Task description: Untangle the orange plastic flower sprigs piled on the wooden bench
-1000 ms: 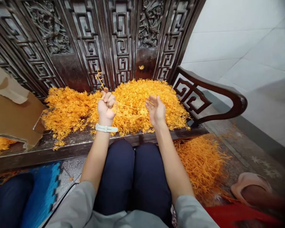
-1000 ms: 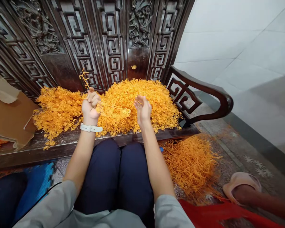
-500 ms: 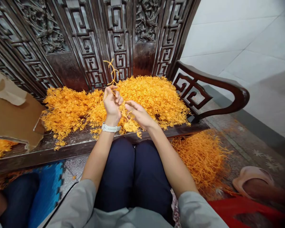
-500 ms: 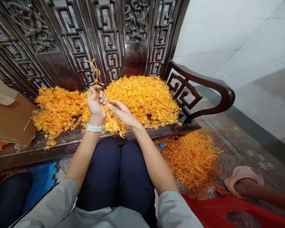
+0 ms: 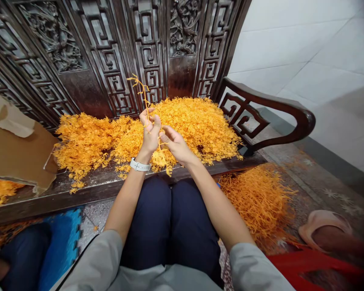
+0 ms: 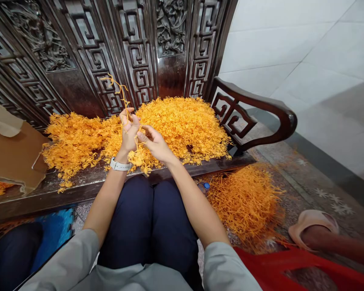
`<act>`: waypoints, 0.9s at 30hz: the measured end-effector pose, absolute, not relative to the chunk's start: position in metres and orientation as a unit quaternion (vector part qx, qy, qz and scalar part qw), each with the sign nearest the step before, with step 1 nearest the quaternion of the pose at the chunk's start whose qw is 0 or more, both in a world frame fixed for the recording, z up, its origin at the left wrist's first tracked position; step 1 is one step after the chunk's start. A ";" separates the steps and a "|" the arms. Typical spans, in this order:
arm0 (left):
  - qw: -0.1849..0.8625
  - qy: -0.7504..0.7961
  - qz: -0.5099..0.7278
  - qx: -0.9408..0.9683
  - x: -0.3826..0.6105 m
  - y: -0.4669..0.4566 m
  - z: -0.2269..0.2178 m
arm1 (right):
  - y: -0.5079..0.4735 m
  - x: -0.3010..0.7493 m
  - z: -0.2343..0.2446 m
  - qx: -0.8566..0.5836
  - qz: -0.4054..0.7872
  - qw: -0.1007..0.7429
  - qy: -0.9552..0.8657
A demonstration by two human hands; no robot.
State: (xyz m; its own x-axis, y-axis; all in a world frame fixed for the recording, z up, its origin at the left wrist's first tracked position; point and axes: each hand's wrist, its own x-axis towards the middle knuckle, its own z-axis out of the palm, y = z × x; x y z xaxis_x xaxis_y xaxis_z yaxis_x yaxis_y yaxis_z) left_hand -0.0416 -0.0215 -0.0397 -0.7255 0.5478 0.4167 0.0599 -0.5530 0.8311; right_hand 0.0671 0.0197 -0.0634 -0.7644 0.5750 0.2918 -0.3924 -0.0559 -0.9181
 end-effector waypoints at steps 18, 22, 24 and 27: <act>0.302 0.352 0.860 0.213 -0.048 -0.032 -0.030 | 0.031 0.074 -0.060 -0.173 0.792 0.402 -0.425; 0.312 0.475 0.714 0.410 -0.049 -0.032 -0.039 | 0.036 0.077 -0.060 -0.202 0.794 0.412 -0.400; 0.273 0.532 0.621 0.507 -0.052 -0.033 -0.042 | 0.039 0.079 -0.062 -0.207 0.789 0.413 -0.406; 0.192 0.572 0.559 0.569 -0.056 -0.033 -0.043 | 0.041 0.080 -0.064 -0.209 0.781 0.421 -0.413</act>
